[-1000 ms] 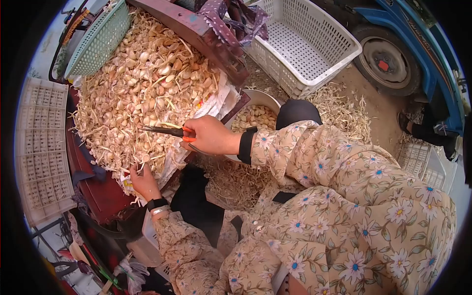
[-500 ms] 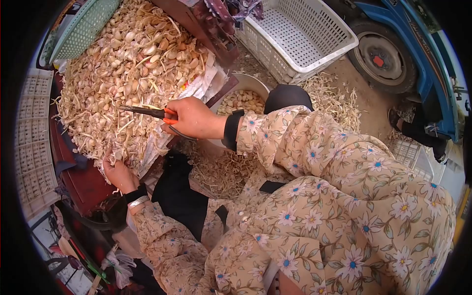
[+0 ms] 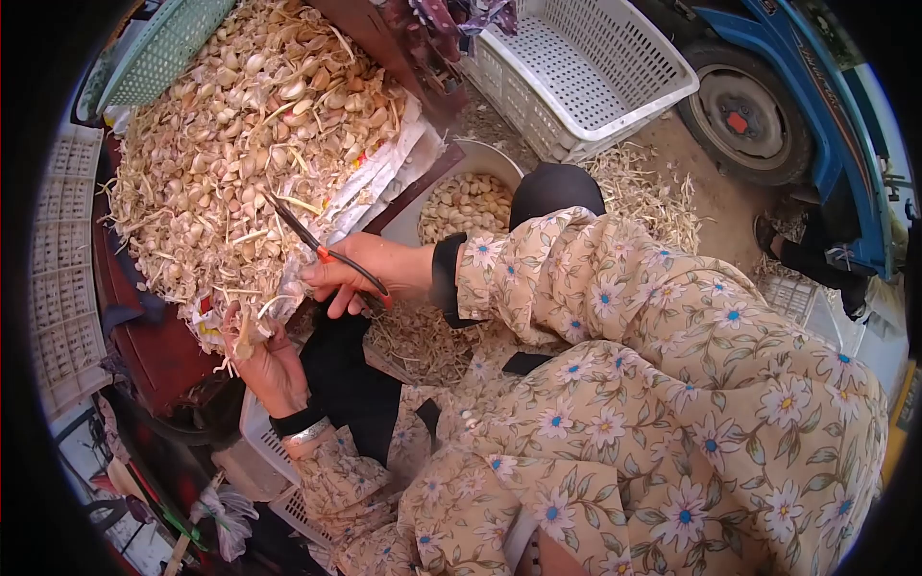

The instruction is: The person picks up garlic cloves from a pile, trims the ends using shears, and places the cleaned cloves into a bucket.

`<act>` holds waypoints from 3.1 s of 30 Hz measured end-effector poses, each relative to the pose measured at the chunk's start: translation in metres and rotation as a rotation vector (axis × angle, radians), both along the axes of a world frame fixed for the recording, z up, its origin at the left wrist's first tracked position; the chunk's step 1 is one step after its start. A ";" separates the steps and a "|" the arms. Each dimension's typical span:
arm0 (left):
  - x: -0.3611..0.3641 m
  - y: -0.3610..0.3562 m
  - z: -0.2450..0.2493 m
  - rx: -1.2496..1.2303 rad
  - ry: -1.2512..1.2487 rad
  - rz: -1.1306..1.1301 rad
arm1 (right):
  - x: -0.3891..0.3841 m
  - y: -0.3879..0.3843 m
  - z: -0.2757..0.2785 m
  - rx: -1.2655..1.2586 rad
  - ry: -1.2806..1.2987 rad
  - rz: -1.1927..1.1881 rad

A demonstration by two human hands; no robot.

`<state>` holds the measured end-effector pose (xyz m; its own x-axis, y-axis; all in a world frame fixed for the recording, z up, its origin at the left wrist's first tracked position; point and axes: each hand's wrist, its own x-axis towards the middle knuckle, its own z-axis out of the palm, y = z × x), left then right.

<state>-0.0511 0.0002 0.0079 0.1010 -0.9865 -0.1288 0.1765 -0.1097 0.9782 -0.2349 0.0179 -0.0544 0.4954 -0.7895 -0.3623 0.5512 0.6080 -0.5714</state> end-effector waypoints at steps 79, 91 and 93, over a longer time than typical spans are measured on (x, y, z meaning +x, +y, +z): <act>-0.013 -0.089 -0.038 -0.240 -1.490 -0.315 | -0.033 -0.009 0.013 -0.284 0.141 0.008; -0.020 0.031 0.002 -0.086 -0.979 -0.392 | -0.006 0.013 0.004 -0.739 0.644 -0.210; -0.033 0.051 -0.003 -0.146 -0.969 -0.370 | -0.005 0.018 0.008 -0.743 0.628 -0.128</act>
<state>-0.0845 0.0514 0.0054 -0.2136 -0.9764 -0.0310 -0.7107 0.1335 0.6907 -0.2395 0.0363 -0.0464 0.2773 -0.9574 0.0801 0.0527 -0.0680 -0.9963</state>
